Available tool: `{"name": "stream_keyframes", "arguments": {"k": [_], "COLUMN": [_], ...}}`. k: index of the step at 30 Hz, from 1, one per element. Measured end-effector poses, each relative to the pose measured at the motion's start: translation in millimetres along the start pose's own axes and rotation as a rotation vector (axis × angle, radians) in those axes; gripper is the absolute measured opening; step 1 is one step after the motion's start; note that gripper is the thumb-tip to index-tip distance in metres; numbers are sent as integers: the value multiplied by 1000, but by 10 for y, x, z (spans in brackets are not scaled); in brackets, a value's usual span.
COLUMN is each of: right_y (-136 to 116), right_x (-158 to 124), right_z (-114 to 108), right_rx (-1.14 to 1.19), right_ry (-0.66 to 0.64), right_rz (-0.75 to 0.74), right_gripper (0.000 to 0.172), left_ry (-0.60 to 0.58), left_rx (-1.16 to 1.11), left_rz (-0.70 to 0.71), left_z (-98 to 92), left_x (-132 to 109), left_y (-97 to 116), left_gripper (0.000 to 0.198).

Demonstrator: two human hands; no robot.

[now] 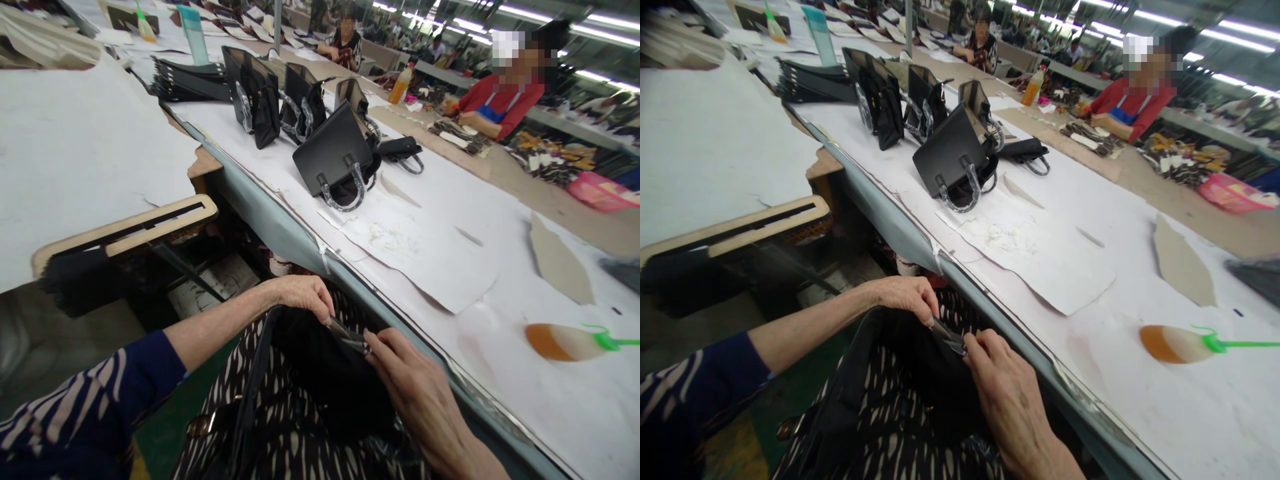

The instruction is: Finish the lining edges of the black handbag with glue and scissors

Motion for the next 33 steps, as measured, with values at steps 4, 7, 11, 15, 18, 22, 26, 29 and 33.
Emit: {"name": "stream_keyframes", "arguments": {"k": [4,7,11,15,18,22,26,29,33], "right_y": [-27,-42,-14,17,23,26,36,33,26], "right_x": [56,98,127,130,123,116,112,108,111], "right_z": [18,31,66,99,114,107,111,116,115], "right_rx": [96,155,226,273,304,354,369,382,398], "right_ry": [-42,-66,-83,-60,-42,0,4,-3,4], "right_rz": [48,60,77,90,87,75,86,94,107], "right_gripper": [24,22,21,23,24,26,26,26,25], "left_ry": [19,36,50,71,90,78,67,62,53], "left_rx": [6,24,56,60,47,2,-28,-29,-55], "left_rz": [5,15,24,19,-10,-30,-33,-45,-60], "left_z": [7,17,22,11,1,6,11,17,28], "left_x": [-18,-39,-53,-49,-50,-56,-59,-63,-67], "left_y": [5,18,22,0,-28,-47,-47,-46,-48], "left_gripper": [16,17,16,19,21,21,22,22,21]}}
Point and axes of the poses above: each hand's wrist, its own x-axis towards the middle knuckle, its own z-axis out of the palm, y = z × x, the point moved 5 cm from there along x, towards the middle knuckle, and after that the axes turned 9 degrees about -x, right-handed, at the moved point
